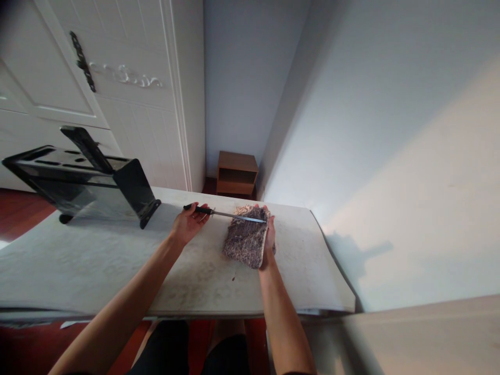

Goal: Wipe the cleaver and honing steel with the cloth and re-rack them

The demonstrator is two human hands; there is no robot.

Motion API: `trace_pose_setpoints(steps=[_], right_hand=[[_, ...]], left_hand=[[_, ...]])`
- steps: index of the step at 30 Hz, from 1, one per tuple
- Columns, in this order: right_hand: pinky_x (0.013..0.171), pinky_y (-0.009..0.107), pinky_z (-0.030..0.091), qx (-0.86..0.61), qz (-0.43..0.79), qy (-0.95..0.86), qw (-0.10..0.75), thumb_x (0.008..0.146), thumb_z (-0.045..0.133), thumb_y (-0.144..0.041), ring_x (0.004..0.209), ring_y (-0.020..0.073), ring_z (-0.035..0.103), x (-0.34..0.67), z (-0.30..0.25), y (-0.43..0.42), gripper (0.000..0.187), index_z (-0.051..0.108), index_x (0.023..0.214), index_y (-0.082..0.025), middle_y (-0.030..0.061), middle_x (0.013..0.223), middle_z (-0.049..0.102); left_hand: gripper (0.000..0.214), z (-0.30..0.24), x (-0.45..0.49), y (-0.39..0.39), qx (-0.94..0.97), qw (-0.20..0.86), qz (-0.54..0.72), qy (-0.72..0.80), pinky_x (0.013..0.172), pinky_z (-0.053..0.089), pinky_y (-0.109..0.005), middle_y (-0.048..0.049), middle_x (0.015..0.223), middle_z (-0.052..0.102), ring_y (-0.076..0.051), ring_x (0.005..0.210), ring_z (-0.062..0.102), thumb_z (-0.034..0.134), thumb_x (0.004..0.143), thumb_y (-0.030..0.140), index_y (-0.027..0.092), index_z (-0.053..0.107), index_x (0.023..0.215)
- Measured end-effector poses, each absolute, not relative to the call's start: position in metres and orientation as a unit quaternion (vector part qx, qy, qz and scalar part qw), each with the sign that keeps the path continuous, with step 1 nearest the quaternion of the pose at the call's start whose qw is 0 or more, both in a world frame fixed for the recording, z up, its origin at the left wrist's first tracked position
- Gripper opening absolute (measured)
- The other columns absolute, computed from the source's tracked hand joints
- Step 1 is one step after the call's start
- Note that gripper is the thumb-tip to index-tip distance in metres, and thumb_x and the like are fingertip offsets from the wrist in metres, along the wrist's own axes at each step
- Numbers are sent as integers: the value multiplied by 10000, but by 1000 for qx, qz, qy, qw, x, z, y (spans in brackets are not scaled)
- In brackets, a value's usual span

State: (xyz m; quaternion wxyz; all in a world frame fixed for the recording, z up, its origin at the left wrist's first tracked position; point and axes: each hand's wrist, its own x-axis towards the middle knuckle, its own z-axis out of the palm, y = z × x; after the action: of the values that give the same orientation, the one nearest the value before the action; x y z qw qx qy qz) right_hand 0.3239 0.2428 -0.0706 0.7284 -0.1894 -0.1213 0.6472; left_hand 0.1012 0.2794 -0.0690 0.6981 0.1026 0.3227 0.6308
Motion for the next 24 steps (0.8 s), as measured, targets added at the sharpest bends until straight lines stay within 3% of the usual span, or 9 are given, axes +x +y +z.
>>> trace_pose_setpoints(steps=[6,10,16,20,24], right_hand=[[1036,451,448,-163,643,-118,739,980,391,-482,1130,165,615,328,-78,245,379,666,1101,-251,-7,1218,654],[1037,399,450,-147,650,-130,734,970,345,-559,1136,157,609,329,-79,244,487,670,1104,-222,10,1191,666],[997,498,456,-197,692,-169,673,865,411,-722,1068,234,636,321,-70,239,614,683,1084,-217,68,1057,700],[1011,470,456,-167,704,-177,668,870,445,-705,1113,219,617,316,-68,239,588,666,1134,-228,53,1096,689],[971,453,494,-158,712,-184,659,892,420,-687,1105,217,620,315,-70,239,575,667,1116,-218,53,1102,685]], left_hand=[[39,-71,102,280,87,690,628,349,836,589,-389,-90,892,677,-218,836,704,525,852,131,165,511,838],[49,-71,107,277,116,693,634,323,795,620,-365,-101,899,679,-230,872,711,548,833,121,149,517,858],[245,-73,121,268,217,702,608,301,788,622,-330,-117,953,685,-252,956,699,733,708,106,135,535,849],[383,-83,130,266,343,650,555,389,667,552,-215,-53,787,670,-156,739,670,863,599,212,138,587,854],[284,-93,136,264,504,550,491,449,564,398,-169,16,685,627,-88,596,546,800,607,203,164,606,811]])
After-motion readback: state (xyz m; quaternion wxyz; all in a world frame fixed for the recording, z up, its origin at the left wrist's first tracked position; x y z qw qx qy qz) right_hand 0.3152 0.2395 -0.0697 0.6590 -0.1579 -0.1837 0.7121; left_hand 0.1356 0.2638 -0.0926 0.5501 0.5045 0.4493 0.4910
